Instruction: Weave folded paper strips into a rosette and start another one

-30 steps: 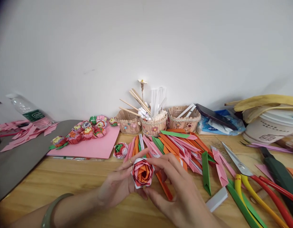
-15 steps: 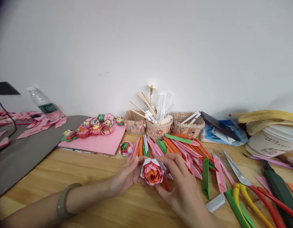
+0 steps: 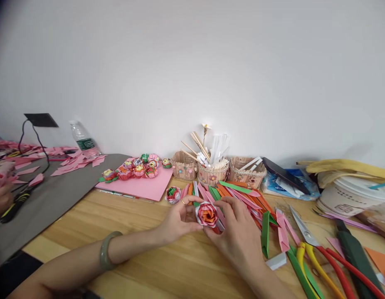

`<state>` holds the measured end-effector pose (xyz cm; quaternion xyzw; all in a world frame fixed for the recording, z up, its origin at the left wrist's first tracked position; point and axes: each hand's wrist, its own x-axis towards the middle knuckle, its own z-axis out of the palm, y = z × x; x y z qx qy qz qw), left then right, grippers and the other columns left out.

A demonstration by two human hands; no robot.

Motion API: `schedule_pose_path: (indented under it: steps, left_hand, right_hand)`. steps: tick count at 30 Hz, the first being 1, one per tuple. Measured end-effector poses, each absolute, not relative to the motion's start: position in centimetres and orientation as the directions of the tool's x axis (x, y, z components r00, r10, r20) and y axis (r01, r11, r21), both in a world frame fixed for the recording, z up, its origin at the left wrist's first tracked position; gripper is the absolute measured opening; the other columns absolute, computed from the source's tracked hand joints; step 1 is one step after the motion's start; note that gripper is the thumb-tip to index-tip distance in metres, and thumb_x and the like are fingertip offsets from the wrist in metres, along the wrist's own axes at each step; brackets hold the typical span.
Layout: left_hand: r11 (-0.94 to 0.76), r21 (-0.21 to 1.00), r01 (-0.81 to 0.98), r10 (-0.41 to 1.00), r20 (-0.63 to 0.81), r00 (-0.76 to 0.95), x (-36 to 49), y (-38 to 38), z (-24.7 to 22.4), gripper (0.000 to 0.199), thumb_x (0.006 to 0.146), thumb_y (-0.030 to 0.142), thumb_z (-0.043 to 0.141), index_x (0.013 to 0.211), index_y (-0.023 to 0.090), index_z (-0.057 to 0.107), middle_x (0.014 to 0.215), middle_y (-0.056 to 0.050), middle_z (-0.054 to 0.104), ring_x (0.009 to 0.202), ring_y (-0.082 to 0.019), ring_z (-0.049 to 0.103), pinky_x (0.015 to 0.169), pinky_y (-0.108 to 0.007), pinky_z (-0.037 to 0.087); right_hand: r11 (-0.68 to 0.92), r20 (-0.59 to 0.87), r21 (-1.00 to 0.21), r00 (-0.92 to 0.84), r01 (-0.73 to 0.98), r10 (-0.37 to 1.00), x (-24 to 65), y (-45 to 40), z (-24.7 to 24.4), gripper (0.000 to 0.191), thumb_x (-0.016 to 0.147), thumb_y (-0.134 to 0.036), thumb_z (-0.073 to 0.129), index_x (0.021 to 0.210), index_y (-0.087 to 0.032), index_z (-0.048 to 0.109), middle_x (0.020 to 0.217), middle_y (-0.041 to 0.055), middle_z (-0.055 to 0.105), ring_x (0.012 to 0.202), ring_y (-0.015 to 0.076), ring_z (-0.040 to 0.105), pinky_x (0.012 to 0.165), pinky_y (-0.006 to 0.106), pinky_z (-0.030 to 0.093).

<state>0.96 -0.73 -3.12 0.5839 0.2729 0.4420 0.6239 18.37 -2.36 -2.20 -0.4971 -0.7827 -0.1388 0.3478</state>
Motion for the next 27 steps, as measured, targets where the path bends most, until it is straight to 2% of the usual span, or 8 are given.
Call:
schedule_pose_path:
  steps: [3,6,8,13,15,19,21,27]
  left_hand:
    - [-0.106,0.976,-0.190,0.876,0.182,0.446,0.7,-0.6,-2.8,0.047,0.062,0.024,0.074,0.103,0.018,0.052,0.088,-0.003,0.058,0.079,-0.014,0.056,0.069,-0.025,0.044]
    - [-0.113,0.982,-0.153,0.864,0.173,0.473,0.7,-0.5,-2.6,0.053,0.061,0.024,0.074,0.108,0.019,0.051,0.098,-0.005,0.058,0.081,-0.014,0.057,0.070,-0.026,0.045]
    - [-0.115,0.986,-0.119,0.851,0.159,0.500,0.6,-0.6,-2.5,0.055,0.059,0.024,0.074,0.109,0.018,0.051,0.097,-0.006,0.060,0.082,-0.016,0.059,0.072,-0.028,0.046]
    - [-0.172,0.984,0.044,0.886,0.135,0.444,-1.4,-0.7,-2.2,0.052,0.057,0.024,0.075,0.105,0.016,0.055,0.098,-0.009,0.064,0.085,-0.019,0.061,0.073,-0.030,0.048]
    - [-0.212,0.967,0.139,0.918,0.148,0.368,-3.4,-0.5,-1.9,0.050,0.058,0.024,0.074,0.103,0.016,0.056,0.102,-0.010,0.063,0.088,-0.020,0.061,0.077,-0.032,0.048]
    - [-0.266,0.881,0.391,0.963,0.224,0.150,-9.0,1.2,-1.5,0.047,0.064,0.024,0.069,0.108,0.018,0.055,0.111,-0.009,0.060,0.099,-0.023,0.055,0.088,-0.039,0.042]
    - [-0.267,0.818,0.510,0.960,0.273,0.065,-11.7,2.3,-1.7,0.045,0.064,0.020,0.067,0.108,0.019,0.056,0.117,-0.009,0.056,0.109,-0.025,0.048,0.096,-0.042,0.035]
    - [-0.263,0.666,0.697,0.941,0.337,0.034,-15.5,4.6,-3.3,0.043,0.071,0.016,0.062,0.113,0.020,0.052,0.115,-0.007,0.055,0.110,-0.024,0.047,0.096,-0.046,0.036]
  right_hand:
    - [0.502,0.655,-0.130,-0.306,0.855,0.691,18.4,-2.5,-2.0,0.033,0.070,-0.031,0.063,0.100,-0.019,0.054,0.099,0.0097,0.057,0.089,0.0242,0.059,0.068,0.034,0.051]
    - [0.520,0.640,-0.132,-0.328,0.844,0.695,18.3,-2.7,-1.8,0.032,0.071,-0.030,0.062,0.100,-0.020,0.053,0.099,0.0093,0.057,0.090,0.0244,0.059,0.068,0.035,0.051]
    - [0.537,0.631,-0.133,-0.347,0.833,0.694,18.2,-2.8,-1.8,0.033,0.072,-0.030,0.062,0.102,-0.021,0.053,0.099,0.0089,0.057,0.090,0.0244,0.059,0.070,0.036,0.051]
    - [0.596,0.615,-0.180,-0.384,0.783,0.689,18.2,-3.2,-1.7,0.058,0.073,-0.030,0.063,0.124,-0.019,0.037,0.113,0.0125,0.048,0.101,0.0262,0.054,0.075,0.038,0.051]
    - [0.608,0.620,-0.208,-0.378,0.766,0.688,18.3,-3.3,-1.7,0.059,0.076,-0.031,0.059,0.128,-0.021,0.032,0.118,0.0129,0.043,0.106,0.0266,0.050,0.080,0.040,0.050]
    - [0.631,0.631,-0.227,-0.381,0.742,0.675,18.4,-3.4,-1.7,0.048,0.083,-0.032,0.051,0.126,-0.023,0.032,0.116,0.0120,0.042,0.106,0.0257,0.050,0.081,0.040,0.050]
    - [0.623,0.619,-0.235,-0.379,0.746,0.687,18.3,-3.2,-1.8,0.045,0.084,-0.032,0.049,0.125,-0.023,0.033,0.115,0.0121,0.042,0.105,0.0254,0.052,0.078,0.040,0.051]
    - [0.611,0.574,-0.264,-0.388,0.746,0.721,18.3,-2.8,-2.5,0.042,0.085,-0.032,0.047,0.125,-0.024,0.035,0.116,0.0126,0.042,0.105,0.0256,0.053,0.074,0.038,0.053]
